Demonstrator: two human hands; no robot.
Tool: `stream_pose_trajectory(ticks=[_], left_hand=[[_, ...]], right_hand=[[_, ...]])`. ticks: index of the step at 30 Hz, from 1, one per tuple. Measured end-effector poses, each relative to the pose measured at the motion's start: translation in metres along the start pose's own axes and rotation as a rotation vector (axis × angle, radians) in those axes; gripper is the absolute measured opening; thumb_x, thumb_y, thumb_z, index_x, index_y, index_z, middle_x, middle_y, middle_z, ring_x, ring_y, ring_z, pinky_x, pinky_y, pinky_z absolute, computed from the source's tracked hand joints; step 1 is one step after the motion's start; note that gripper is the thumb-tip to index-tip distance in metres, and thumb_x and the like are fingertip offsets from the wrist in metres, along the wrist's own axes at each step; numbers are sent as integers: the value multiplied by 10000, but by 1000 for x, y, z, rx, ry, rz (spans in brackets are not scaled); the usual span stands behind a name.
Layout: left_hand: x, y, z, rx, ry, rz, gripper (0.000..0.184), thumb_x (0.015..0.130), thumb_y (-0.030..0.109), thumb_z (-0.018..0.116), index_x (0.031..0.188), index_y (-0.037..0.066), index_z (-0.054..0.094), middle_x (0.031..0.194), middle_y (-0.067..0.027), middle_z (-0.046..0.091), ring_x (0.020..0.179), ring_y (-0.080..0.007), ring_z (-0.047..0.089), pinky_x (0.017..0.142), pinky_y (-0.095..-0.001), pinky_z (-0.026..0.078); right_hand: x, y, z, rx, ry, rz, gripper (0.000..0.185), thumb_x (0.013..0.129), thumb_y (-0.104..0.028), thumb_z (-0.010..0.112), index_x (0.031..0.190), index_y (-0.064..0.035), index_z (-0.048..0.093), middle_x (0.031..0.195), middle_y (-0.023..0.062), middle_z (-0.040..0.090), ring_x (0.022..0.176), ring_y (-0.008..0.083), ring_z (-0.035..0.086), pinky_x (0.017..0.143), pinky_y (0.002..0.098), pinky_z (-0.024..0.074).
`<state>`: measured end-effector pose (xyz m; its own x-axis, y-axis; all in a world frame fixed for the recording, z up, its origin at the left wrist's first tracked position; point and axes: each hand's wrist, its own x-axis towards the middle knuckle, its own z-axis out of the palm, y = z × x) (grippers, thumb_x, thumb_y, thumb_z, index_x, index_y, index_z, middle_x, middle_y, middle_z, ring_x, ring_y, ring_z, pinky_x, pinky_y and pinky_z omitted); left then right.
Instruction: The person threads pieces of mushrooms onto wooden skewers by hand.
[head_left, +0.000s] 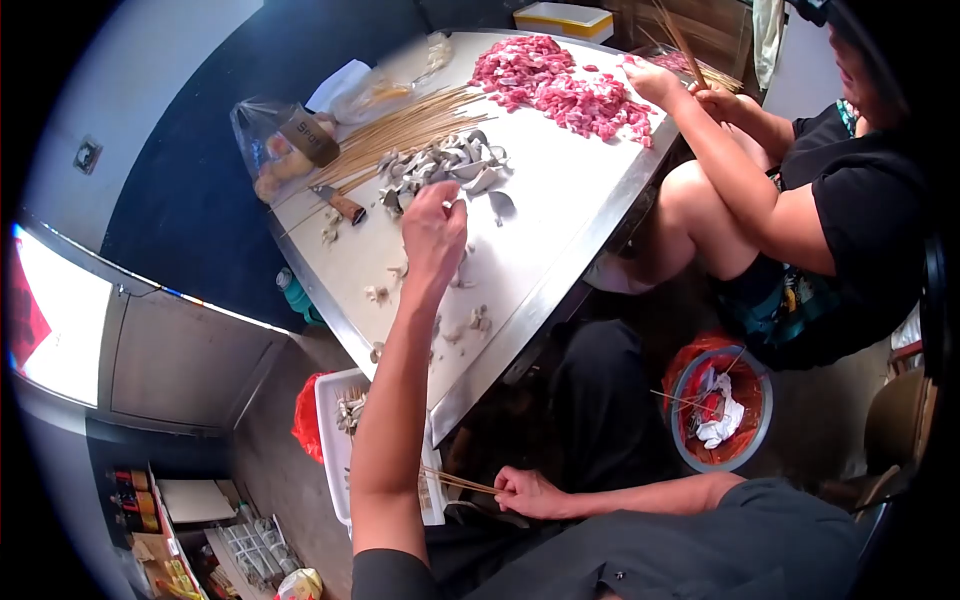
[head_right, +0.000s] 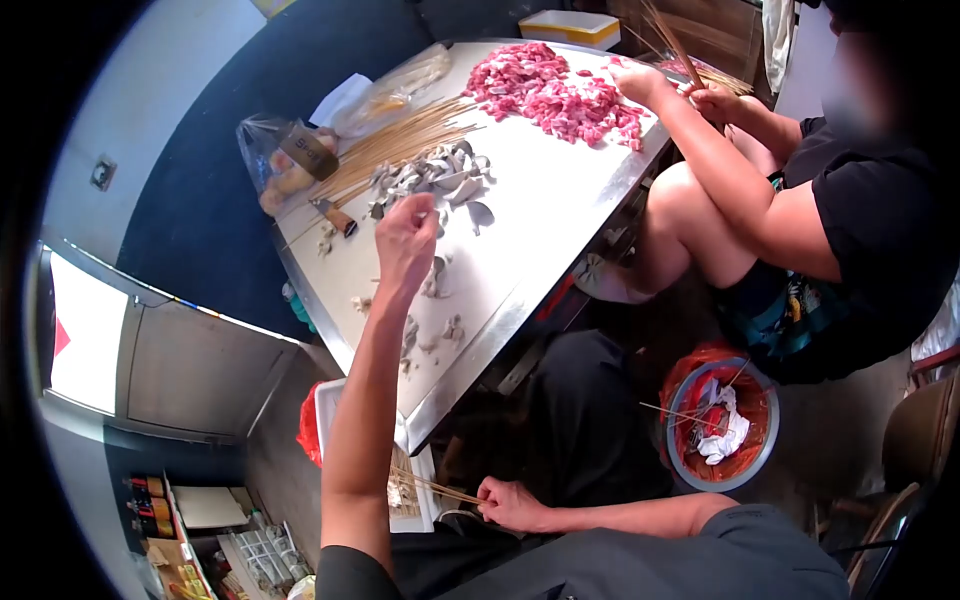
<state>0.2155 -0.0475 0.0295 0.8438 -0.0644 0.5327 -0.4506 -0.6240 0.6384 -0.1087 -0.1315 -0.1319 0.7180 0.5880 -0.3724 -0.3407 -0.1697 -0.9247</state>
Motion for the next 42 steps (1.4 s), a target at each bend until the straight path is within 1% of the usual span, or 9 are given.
stream_pose_trajectory(ticks=[4,16,20,25,29,32,38,40,42], left_hand=[[33,-31,34,220,-17,151,226,771,97,608,970,20,679,863,-133,652,787,-263,642,737,-336,500],[29,-31,25,256,-162,73,173,709,174,699,779,17,679,816,-97,611,723,-246,602,687,-341,476],[16,-32,0,172,-113,44,178,694,152,673,721,-7,598,735,-86,586,654,-189,558,615,-315,451],[-1,-31,-20,-70,-135,-199,185,717,64,626,889,-2,602,705,-30,554,613,-120,543,537,-262,447],[-12,-25,-40,-465,-156,-415,162,762,38,625,922,11,622,710,-14,561,501,-88,530,434,-220,412],[-19,-22,-58,-440,-161,-411,135,785,54,652,909,13,620,718,-19,566,461,-76,517,388,-209,378],[-42,-18,-78,-449,-101,-423,157,803,136,707,870,17,629,680,-16,602,497,-78,546,434,-204,384],[-48,-18,-81,-462,-69,-436,168,806,156,713,853,16,633,676,-18,608,512,-82,549,454,-208,393],[-52,-23,-79,-209,-113,-348,216,808,209,715,839,7,643,685,-32,627,559,-104,562,496,-243,423]], right_hand=[[0,-4,-2,29,0,16,167,848,-113,596,937,0,510,717,91,669,666,185,654,635,307,501],[2,-11,-1,146,-58,42,199,818,-145,673,813,-16,522,692,59,634,648,132,628,604,288,480],[0,-17,-1,177,-121,99,233,837,-199,673,765,-29,532,648,30,613,580,100,575,537,273,448],[6,-1,3,244,-138,106,262,894,-263,596,761,-45,541,623,15,606,518,69,505,486,258,407],[6,-1,2,161,-88,69,201,892,-222,566,813,-38,548,631,11,612,522,76,509,494,255,410],[8,7,5,189,-101,68,160,919,-213,567,876,-59,562,657,-15,606,502,43,447,462,220,360],[8,14,5,133,-156,63,140,912,-197,563,896,-59,580,646,-16,604,505,41,454,465,219,361],[6,13,4,31,-124,8,164,867,-194,569,870,-33,599,651,25,637,586,102,573,562,273,449],[6,18,7,44,-119,-24,154,902,-213,584,865,-64,601,645,-17,612,533,48,494,498,229,392]])
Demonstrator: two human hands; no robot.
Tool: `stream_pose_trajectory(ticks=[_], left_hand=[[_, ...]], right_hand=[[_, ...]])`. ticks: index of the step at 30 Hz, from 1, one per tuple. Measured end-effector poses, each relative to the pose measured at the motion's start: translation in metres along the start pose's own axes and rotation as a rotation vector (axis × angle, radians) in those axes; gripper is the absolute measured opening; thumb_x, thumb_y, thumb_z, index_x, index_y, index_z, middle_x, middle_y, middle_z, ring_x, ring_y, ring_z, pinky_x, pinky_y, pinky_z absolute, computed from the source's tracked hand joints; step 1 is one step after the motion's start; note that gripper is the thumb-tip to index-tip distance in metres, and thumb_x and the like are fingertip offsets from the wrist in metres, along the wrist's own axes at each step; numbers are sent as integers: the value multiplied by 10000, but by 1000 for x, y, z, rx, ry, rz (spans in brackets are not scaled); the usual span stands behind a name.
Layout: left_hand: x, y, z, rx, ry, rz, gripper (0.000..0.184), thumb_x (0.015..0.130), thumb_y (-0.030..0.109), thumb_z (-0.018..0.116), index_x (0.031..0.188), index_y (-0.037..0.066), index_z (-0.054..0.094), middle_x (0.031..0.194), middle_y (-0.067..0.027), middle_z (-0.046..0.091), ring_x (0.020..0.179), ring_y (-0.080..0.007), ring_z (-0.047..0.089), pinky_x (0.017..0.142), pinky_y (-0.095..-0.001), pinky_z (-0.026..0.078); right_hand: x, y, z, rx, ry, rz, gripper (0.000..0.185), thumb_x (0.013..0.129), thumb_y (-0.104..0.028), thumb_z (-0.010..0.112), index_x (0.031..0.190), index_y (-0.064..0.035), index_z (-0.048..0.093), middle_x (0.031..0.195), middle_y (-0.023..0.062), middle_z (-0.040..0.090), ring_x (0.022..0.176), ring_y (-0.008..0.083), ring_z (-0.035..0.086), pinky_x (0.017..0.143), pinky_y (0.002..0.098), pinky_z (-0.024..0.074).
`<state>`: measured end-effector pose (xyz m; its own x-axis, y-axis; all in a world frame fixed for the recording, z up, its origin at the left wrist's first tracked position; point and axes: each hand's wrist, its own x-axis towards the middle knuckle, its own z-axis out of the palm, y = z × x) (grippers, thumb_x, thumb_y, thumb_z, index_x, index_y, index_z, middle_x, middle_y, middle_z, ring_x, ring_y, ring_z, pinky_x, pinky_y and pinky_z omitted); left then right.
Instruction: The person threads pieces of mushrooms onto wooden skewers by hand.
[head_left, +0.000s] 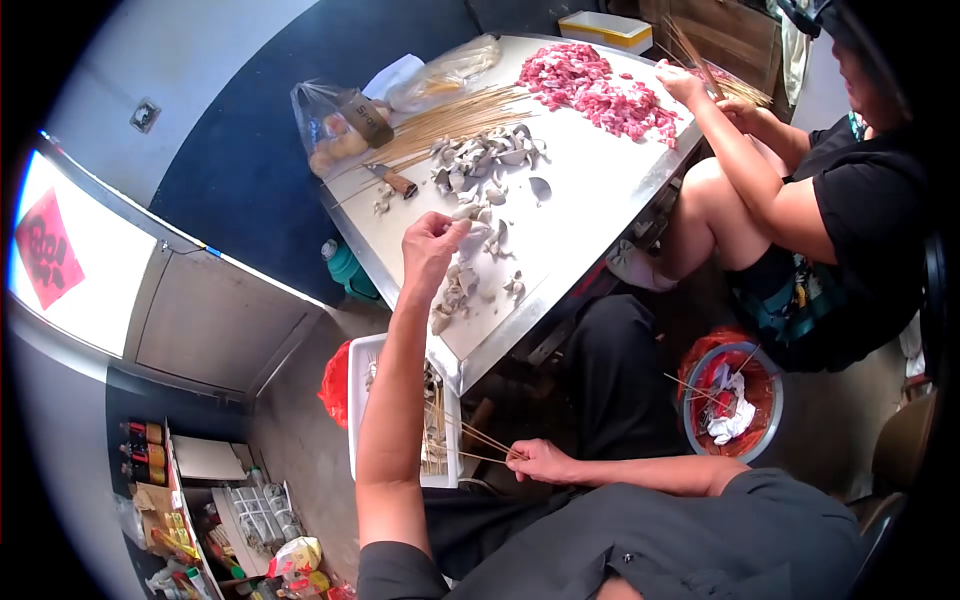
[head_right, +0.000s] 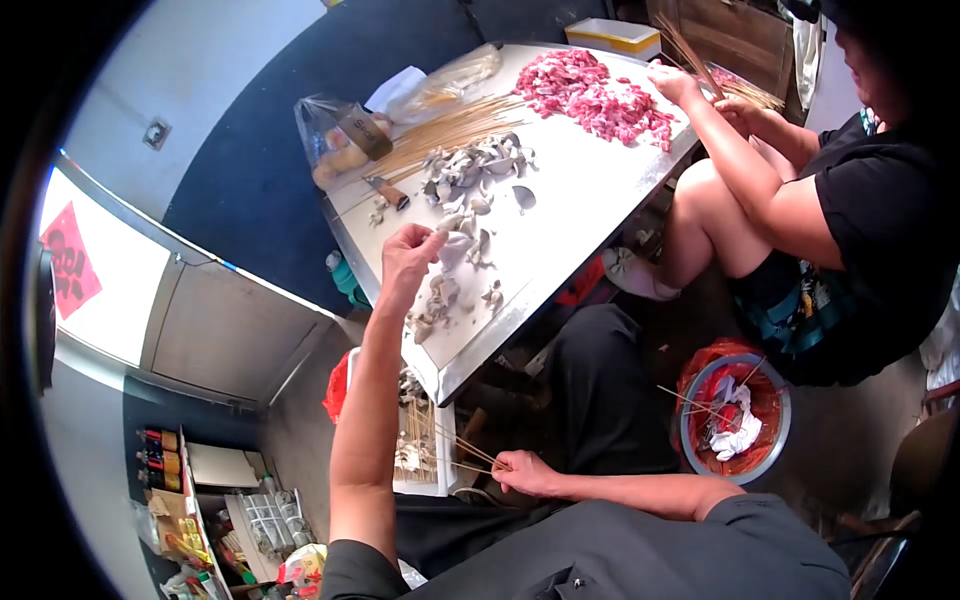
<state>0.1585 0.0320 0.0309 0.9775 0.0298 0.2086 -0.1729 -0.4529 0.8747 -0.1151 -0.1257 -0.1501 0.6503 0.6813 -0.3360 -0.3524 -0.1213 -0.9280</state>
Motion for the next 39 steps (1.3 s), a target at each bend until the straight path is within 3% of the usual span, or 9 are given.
stream_pose_trajectory(ticks=[6,8,13,17,21,24,28,33,39], left_hand=[[13,-3,2,322,233,187,270,775,240,696,915,12,658,891,-105,631,711,-201,589,689,-327,483],[29,-7,1,407,321,332,278,771,224,687,956,21,651,910,-108,624,761,-217,594,714,-335,486],[88,-14,-2,582,277,335,343,809,271,629,1069,47,623,1066,-157,598,1053,-330,540,891,-410,436],[138,-16,10,633,147,424,345,844,292,595,1108,73,627,1076,-163,597,1053,-334,543,892,-414,440],[186,-30,29,711,-39,442,389,885,362,542,1146,86,630,1142,-165,595,1099,-337,524,928,-411,426],[205,-39,43,720,-161,322,413,889,388,530,1162,95,632,1151,-159,598,1126,-336,507,956,-407,407],[215,-56,40,718,-279,409,389,880,393,530,1093,104,680,1050,-153,633,1089,-330,523,936,-399,407],[167,-35,33,668,-234,390,318,853,355,585,979,98,724,948,-129,647,955,-304,576,812,-388,467],[87,-16,13,682,-238,421,232,833,228,655,970,49,710,921,-119,653,908,-293,592,805,-364,468]], right_hand=[[-6,-2,3,-8,-2,12,148,892,-199,589,875,-52,605,658,-6,629,551,53,514,515,235,408],[-4,0,5,-24,4,-20,175,846,-203,581,852,-32,621,656,35,654,623,125,616,603,287,478],[-5,-8,4,4,-47,36,185,865,-213,573,867,-34,623,663,33,644,620,111,610,590,284,474],[-3,-7,2,62,-102,140,178,886,-238,568,910,-66,605,642,3,622,481,96,524,465,277,419],[-2,-23,-9,63,-108,151,185,899,-246,580,936,-68,612,683,-16,630,564,59,542,535,248,454],[-5,-44,-14,129,-124,170,203,886,-234,566,880,-34,596,643,31,613,608,121,585,598,291,462],[0,-28,-5,121,-159,59,204,887,-229,566,868,-27,589,640,36,610,605,124,582,598,292,461],[-1,-29,-5,105,-166,84,189,897,-213,577,921,-28,608,678,9,616,642,79,570,628,256,459],[0,-22,-3,136,-146,118,189,904,-224,585,912,-36,608,673,-3,610,632,58,554,602,240,447]])
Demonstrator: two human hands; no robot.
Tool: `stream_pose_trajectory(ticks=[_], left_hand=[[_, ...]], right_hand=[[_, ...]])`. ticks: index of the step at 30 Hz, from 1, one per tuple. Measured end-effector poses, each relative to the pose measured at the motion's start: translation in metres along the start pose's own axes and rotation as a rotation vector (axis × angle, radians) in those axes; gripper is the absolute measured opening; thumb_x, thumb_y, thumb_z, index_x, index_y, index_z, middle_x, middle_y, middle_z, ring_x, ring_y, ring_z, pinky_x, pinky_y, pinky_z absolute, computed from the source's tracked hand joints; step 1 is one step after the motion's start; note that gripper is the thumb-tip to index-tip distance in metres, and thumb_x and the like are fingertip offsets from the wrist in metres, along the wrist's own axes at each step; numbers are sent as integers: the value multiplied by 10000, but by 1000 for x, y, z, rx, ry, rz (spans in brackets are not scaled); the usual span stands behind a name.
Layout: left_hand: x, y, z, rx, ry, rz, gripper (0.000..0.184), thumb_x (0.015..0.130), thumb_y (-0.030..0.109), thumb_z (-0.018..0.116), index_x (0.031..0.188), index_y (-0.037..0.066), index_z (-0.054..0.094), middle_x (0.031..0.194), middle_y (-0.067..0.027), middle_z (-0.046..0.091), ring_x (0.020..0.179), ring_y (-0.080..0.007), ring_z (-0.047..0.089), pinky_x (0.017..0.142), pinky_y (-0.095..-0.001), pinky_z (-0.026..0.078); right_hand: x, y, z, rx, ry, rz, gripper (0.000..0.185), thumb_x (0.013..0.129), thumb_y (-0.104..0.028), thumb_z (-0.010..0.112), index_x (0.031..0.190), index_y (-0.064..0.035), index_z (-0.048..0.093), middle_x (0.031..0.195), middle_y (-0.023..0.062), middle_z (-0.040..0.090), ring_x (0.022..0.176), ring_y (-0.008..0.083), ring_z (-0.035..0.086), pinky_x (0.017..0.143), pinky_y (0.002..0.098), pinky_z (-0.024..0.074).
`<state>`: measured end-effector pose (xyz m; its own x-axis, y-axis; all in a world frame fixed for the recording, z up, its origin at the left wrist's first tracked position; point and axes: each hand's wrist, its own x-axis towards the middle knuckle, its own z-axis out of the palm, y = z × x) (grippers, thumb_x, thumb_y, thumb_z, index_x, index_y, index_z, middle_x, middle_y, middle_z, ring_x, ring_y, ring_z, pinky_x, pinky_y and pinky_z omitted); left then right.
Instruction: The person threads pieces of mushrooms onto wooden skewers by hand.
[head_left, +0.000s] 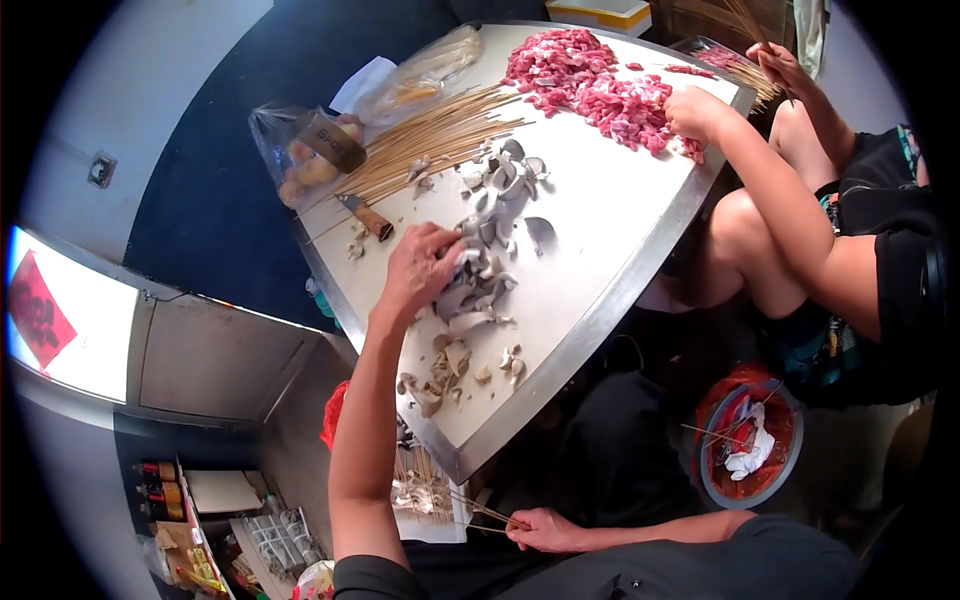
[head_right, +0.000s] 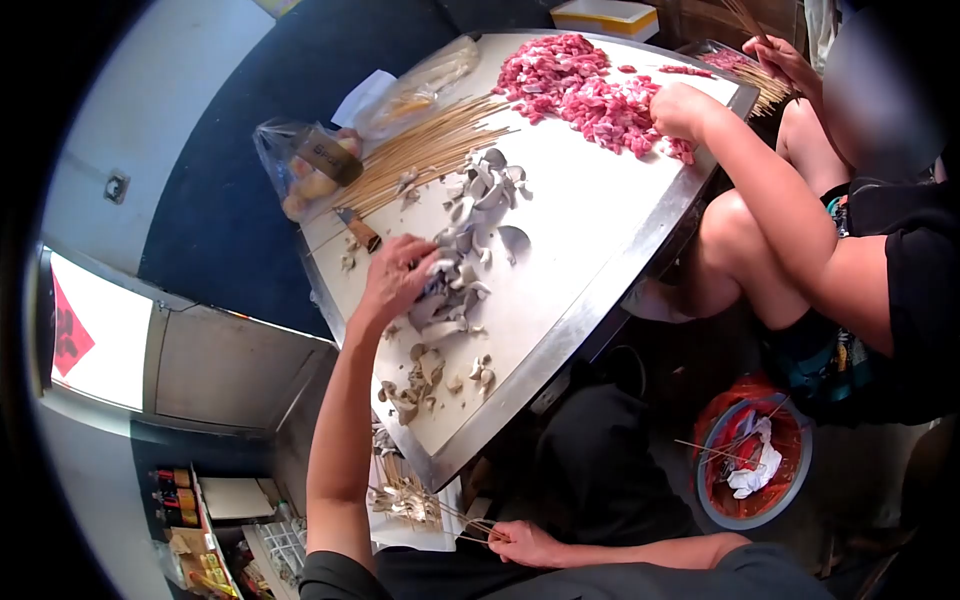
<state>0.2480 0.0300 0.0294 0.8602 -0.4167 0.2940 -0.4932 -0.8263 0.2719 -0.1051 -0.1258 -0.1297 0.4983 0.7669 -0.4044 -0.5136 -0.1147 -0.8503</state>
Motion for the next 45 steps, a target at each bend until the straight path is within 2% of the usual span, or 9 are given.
stream_pose_trajectory(ticks=[7,11,16,19,22,31,37,43,45], left_hand=[[-30,16,-31,-185,-169,-74,246,867,229,643,1025,46,689,913,-99,644,892,-239,601,789,-326,476],[31,-20,-25,-83,111,-160,250,841,176,651,1052,44,675,943,-133,646,851,-210,620,737,-311,488],[108,-96,14,212,325,-18,295,792,63,591,1078,63,664,952,-168,658,913,-287,637,781,-348,496],[128,-119,30,183,225,-99,311,771,43,575,1066,77,668,947,-174,641,918,-359,607,814,-410,481],[135,-128,32,214,210,-121,278,767,38,564,1019,66,680,922,-165,648,899,-347,609,795,-408,483],[123,-131,20,286,274,-61,212,746,85,593,926,68,704,860,-156,648,847,-326,622,769,-402,491],[130,-126,10,116,71,-169,162,696,125,637,820,22,644,803,-148,627,773,-315,609,723,-384,479],[109,-79,-5,-16,290,-95,161,678,117,652,795,9,625,806,-130,618,754,-265,599,702,-354,476],[97,-52,-9,-355,-246,-98,221,702,181,652,846,14,655,848,-118,617,808,-246,600,733,-346,473]], right_hand=[[-2,-1,1,14,11,-24,205,884,-234,574,874,-31,599,634,12,605,592,88,567,573,268,452],[-5,-9,-2,23,17,-23,208,884,-233,572,876,-26,597,643,19,609,608,97,581,592,270,462],[-3,-14,-7,50,22,-32,195,899,-216,565,881,-22,584,649,39,606,618,123,596,615,286,474],[-3,-17,-12,45,1,19,198,898,-213,572,949,-24,603,697,17,621,647,83,571,636,249,462],[0,-8,-9,51,7,12,188,907,-203,573,951,-21,599,700,21,615,659,79,569,643,250,467],[-1,-14,-10,67,0,17,178,913,-196,575,938,-21,588,707,11,605,663,75,561,647,251,470],[3,-12,-10,84,8,31,181,908,-198,576,938,-20,586,712,7,603,666,73,562,655,250,472],[1,-13,-10,98,11,27,182,907,-200,575,939,-22,591,706,6,600,669,71,562,658,250,472],[1,-12,-9,82,13,15,182,907,-202,574,940,-23,592,703,6,599,670,71,563,659,250,472]])
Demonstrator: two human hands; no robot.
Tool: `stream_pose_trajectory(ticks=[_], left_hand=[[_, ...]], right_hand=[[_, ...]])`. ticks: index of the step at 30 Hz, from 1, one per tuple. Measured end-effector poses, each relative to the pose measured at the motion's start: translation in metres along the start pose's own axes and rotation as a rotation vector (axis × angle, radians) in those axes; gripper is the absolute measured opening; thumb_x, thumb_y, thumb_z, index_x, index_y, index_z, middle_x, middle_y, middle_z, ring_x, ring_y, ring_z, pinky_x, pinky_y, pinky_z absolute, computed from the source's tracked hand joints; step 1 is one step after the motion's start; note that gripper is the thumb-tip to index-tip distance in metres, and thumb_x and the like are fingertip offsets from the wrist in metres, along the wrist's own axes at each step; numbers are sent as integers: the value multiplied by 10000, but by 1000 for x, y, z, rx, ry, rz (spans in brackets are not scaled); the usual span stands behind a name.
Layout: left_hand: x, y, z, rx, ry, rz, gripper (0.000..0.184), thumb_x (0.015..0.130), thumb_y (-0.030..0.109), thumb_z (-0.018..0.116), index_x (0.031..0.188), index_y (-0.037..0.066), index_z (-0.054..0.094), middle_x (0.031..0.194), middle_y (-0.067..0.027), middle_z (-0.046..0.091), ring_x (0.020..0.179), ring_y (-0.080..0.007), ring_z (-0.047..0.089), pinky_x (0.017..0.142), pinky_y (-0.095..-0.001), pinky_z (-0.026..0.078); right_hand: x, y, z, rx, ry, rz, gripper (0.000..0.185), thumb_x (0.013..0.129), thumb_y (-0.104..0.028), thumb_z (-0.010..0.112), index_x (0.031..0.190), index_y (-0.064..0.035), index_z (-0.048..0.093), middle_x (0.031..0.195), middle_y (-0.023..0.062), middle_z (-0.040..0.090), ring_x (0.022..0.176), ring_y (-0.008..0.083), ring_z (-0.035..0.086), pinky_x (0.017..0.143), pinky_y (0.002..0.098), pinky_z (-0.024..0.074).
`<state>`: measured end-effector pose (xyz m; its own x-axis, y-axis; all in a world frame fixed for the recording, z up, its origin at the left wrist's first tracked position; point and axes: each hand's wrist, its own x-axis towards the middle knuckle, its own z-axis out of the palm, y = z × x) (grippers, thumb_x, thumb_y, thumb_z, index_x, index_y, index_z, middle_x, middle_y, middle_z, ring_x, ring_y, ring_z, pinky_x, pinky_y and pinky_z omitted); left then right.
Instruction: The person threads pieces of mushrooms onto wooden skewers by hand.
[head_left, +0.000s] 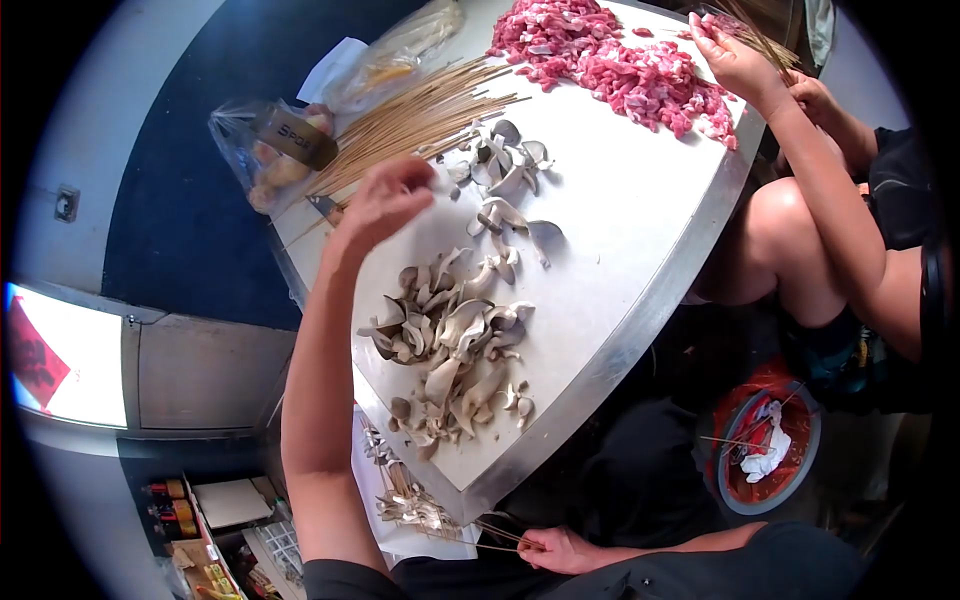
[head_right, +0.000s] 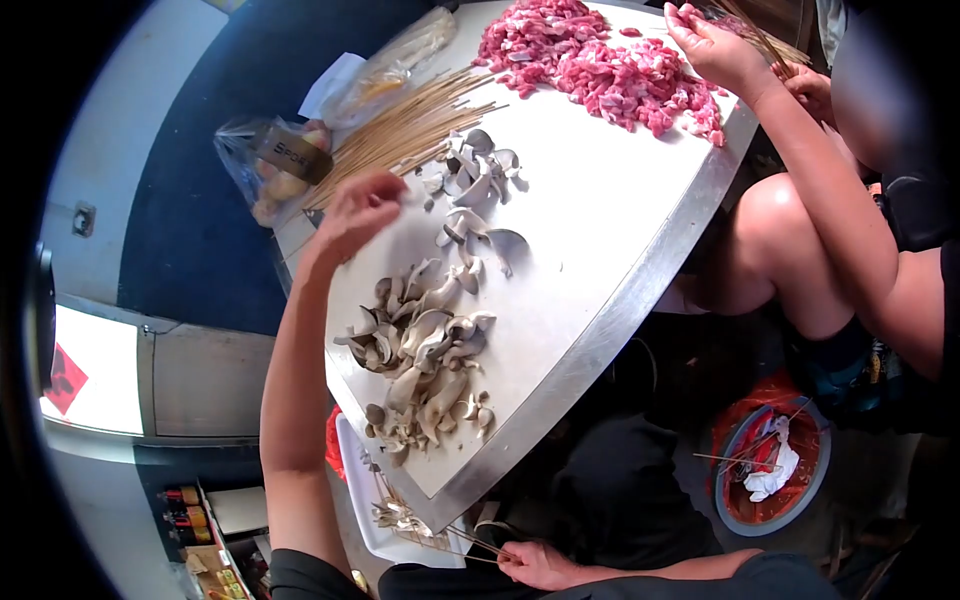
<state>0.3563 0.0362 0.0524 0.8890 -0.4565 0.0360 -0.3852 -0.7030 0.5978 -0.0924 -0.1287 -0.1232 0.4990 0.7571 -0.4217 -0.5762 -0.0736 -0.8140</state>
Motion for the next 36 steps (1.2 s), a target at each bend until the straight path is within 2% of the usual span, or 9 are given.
stream_pose_trajectory(ticks=[2,7,12,14,24,27,31,33,36], left_hand=[[-4,26,10,225,-100,140,253,764,235,619,922,41,657,871,-43,618,853,-187,586,772,-341,460],[37,56,51,200,260,336,400,809,382,640,1044,60,667,1097,-100,590,1064,-223,546,884,-377,458],[54,56,75,384,6,368,476,805,453,632,1073,62,669,1103,-128,583,1072,-294,534,921,-420,444],[39,59,68,396,-48,286,441,814,416,630,1064,54,670,1106,-125,573,1080,-281,534,891,-408,465],[-67,64,29,335,-182,38,381,809,338,634,1030,29,666,1045,-111,591,991,-252,556,846,-377,464],[-82,63,22,176,-81,-15,408,863,344,624,1148,53,616,1131,-106,591,1059,-246,559,883,-343,447],[-111,62,13,100,138,103,303,883,183,617,1157,55,608,1193,-100,586,1082,-226,558,891,-328,439],[-138,60,9,218,356,204,245,870,124,622,1095,27,617,1147,-132,598,1041,-259,584,845,-346,476],[-190,64,21,95,546,75,190,828,29,628,1017,12,633,1017,-107,640,893,-204,623,737,-293,492]], right_hand=[[0,1,1,-11,31,-41,186,892,-203,576,898,-18,589,687,55,628,631,123,610,623,287,488],[-1,-1,3,-19,19,-26,188,892,-207,579,898,-19,590,686,57,631,634,125,616,624,289,488],[-1,-1,1,-30,36,-17,190,894,-207,580,903,-17,590,691,54,633,638,120,614,627,284,489],[0,3,2,29,23,16,179,905,-199,584,932,-22,598,702,13,610,649,72,562,630,249,467],[-4,1,2,8,12,-45,178,883,-197,580,875,-20,592,665,36,618,627,105,597,610,274,475],[-7,-6,1,-5,28,-15,177,883,-202,576,866,-26,594,650,32,607,611,97,585,596,270,467],[-8,-14,-1,12,29,20,181,880,-195,575,879,-16,600,648,31,609,610,85,581,575,266,457],[-7,-13,-1,15,34,21,181,880,-193,575,882,-14,600,648,33,610,615,88,584,581,267,459],[-4,-1,3,13,58,-5,170,882,-189,573,881,-22,603,642,27,610,563,82,562,522,260,438]])
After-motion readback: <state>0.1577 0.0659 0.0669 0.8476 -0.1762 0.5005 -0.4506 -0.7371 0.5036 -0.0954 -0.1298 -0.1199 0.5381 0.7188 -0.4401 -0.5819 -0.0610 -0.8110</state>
